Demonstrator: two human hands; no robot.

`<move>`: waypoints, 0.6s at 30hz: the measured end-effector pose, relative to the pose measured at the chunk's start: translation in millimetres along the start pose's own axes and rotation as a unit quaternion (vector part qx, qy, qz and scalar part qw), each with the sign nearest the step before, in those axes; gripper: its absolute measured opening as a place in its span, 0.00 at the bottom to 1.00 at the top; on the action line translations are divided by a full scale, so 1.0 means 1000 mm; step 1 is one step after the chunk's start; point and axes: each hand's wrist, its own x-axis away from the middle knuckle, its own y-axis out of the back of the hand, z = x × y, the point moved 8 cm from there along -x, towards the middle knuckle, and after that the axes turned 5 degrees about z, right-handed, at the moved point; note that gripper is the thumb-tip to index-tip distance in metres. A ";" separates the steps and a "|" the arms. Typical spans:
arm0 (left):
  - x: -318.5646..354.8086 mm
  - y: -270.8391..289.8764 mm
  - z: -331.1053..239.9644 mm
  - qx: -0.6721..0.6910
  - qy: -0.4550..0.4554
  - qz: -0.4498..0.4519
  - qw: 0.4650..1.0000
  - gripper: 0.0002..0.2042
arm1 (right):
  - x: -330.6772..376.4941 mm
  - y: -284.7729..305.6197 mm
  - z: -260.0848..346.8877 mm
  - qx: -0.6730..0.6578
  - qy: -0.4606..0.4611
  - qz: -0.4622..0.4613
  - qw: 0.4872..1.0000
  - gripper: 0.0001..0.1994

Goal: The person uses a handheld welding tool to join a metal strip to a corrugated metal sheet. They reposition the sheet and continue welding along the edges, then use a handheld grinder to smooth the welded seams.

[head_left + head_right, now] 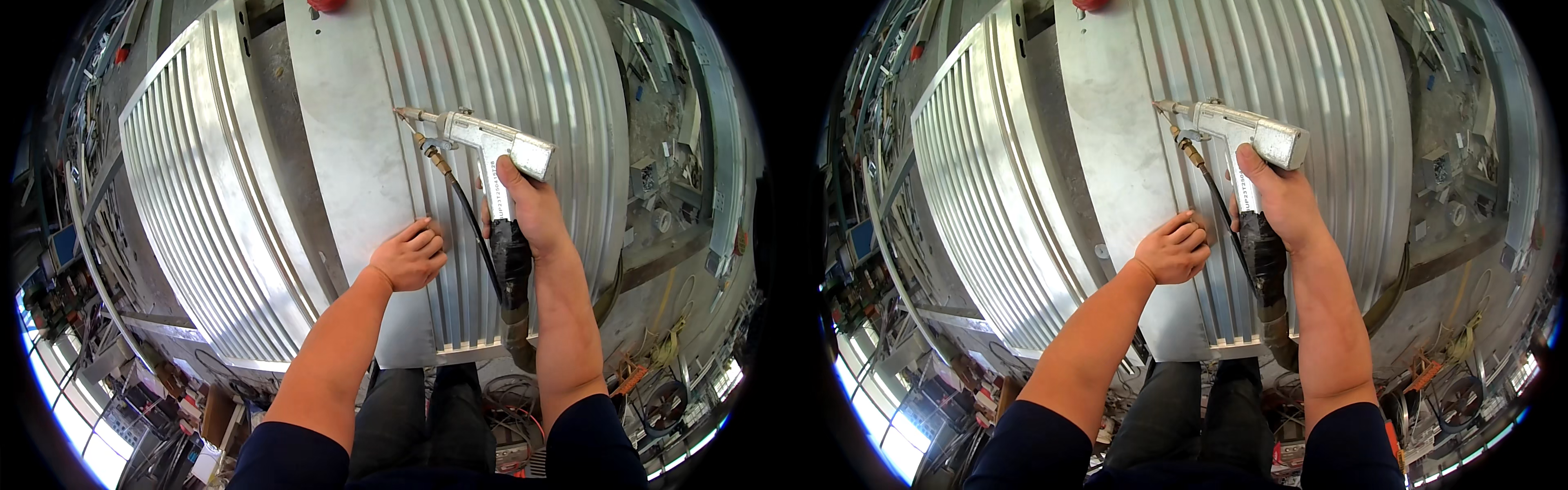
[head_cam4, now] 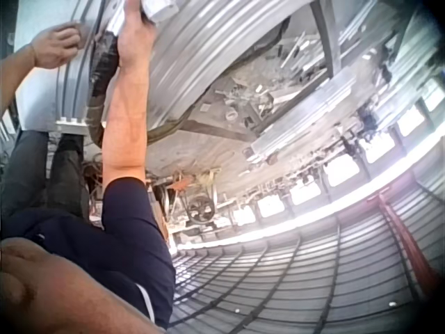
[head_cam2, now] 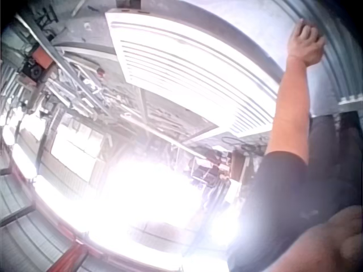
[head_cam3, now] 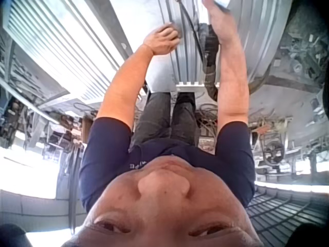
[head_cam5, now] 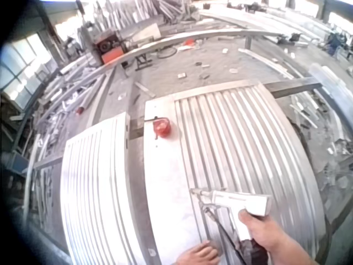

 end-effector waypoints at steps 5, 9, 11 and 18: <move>0.000 0.001 0.000 -0.004 0.000 -0.001 1.000 0.06 | -0.001 0.000 -0.001 0.027 -0.016 0.017 0.999 0.25; 0.000 0.000 -0.001 -0.008 -0.002 0.008 1.000 0.07 | -0.003 0.000 0.001 0.026 -0.020 0.015 0.999 0.24; 0.000 -0.001 -0.001 -0.008 0.000 0.011 1.000 0.07 | -0.004 0.001 0.000 0.018 -0.022 0.028 0.999 0.23; -0.001 0.001 -0.001 -0.009 0.001 0.008 1.000 0.06 | -0.004 0.001 0.001 0.030 -0.010 0.028 0.999 0.23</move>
